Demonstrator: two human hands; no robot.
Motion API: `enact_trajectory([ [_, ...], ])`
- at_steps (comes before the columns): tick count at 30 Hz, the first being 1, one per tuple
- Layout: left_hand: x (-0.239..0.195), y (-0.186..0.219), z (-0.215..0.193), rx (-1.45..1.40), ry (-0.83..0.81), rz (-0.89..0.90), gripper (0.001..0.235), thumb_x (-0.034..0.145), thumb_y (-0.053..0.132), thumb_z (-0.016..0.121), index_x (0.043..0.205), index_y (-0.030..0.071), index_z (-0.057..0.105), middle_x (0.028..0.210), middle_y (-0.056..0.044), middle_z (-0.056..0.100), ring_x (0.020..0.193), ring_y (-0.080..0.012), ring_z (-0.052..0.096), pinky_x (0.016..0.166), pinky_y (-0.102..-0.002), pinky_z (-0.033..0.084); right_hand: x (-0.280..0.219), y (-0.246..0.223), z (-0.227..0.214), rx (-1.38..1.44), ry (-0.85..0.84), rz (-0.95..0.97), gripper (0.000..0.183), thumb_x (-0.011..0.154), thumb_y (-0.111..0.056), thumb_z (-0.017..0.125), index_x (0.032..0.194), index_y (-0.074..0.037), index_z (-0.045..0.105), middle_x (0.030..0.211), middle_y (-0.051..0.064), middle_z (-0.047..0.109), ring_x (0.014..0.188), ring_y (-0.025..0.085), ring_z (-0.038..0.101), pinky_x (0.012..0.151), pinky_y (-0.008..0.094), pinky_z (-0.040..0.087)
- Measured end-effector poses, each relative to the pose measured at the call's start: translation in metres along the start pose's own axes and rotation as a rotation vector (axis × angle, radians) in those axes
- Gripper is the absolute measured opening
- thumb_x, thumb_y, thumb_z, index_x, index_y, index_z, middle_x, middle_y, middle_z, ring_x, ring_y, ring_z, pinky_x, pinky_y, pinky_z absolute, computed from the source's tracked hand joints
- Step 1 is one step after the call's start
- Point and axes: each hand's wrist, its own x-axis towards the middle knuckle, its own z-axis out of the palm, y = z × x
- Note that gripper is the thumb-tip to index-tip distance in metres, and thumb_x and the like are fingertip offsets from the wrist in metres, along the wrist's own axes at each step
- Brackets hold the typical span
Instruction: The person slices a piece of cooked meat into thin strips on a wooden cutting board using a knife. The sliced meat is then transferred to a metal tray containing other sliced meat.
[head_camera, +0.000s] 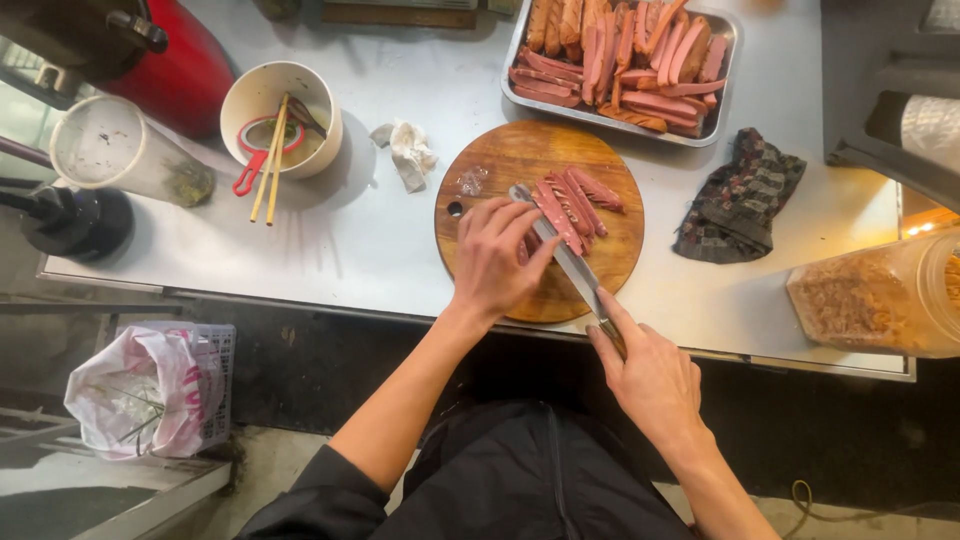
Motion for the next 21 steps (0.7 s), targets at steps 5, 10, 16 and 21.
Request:
enact_trajectory([
  [5, 0.006, -0.015, 0.037, 0.136, -0.286, 0.025, 0.034, 0.079, 0.051, 0.074, 0.088, 0.018, 0.079, 0.098, -0.001, 0.076, 0.109, -0.0253, 0.061, 0.099, -0.048, 0.038, 0.013, 0.005, 0.01, -0.079, 0.022, -0.03, 0.052, 0.1, -0.059, 0.041, 0.151, -0.055, 0.042, 0.106, 0.009, 0.073, 0.102, 0.042, 0.073, 0.093, 0.054, 0.058],
  [10, 0.01, -0.021, 0.05, 0.184, -0.352, -0.029, 0.027, 0.081, 0.047, 0.07, 0.077, 0.021, 0.079, 0.095, 0.0, 0.078, 0.114, -0.0261, 0.06, 0.105, -0.052, 0.033, 0.011, 0.007, 0.018, -0.074, 0.024, -0.052, 0.051, 0.099, -0.058, 0.042, 0.151, -0.056, 0.042, 0.102, 0.005, 0.071, 0.1, 0.04, 0.074, 0.091, 0.054, 0.059],
  [16, 0.034, -0.015, 0.032, 0.18, -0.447, -0.008, 0.033, 0.08, 0.05, 0.071, 0.075, 0.018, 0.076, 0.088, -0.003, 0.077, 0.11, -0.0264, 0.064, 0.104, -0.053, 0.034, 0.007, 0.011, 0.017, -0.062, -0.005, -0.042, 0.052, 0.098, -0.062, 0.041, 0.151, -0.06, 0.04, 0.097, 0.002, 0.067, 0.096, 0.039, 0.074, 0.088, 0.052, 0.06],
  [21, 0.038, -0.006, 0.026, 0.118, -0.641, 0.167, 0.026, 0.079, 0.044, 0.075, 0.091, 0.022, 0.08, 0.087, -0.004, 0.077, 0.102, -0.0288, 0.068, 0.101, -0.055, 0.038, 0.017, 0.02, 0.019, -0.055, 0.023, -0.032, 0.051, 0.099, -0.06, 0.042, 0.15, -0.058, 0.041, 0.097, 0.001, 0.067, 0.097, 0.037, 0.074, 0.087, 0.052, 0.061],
])
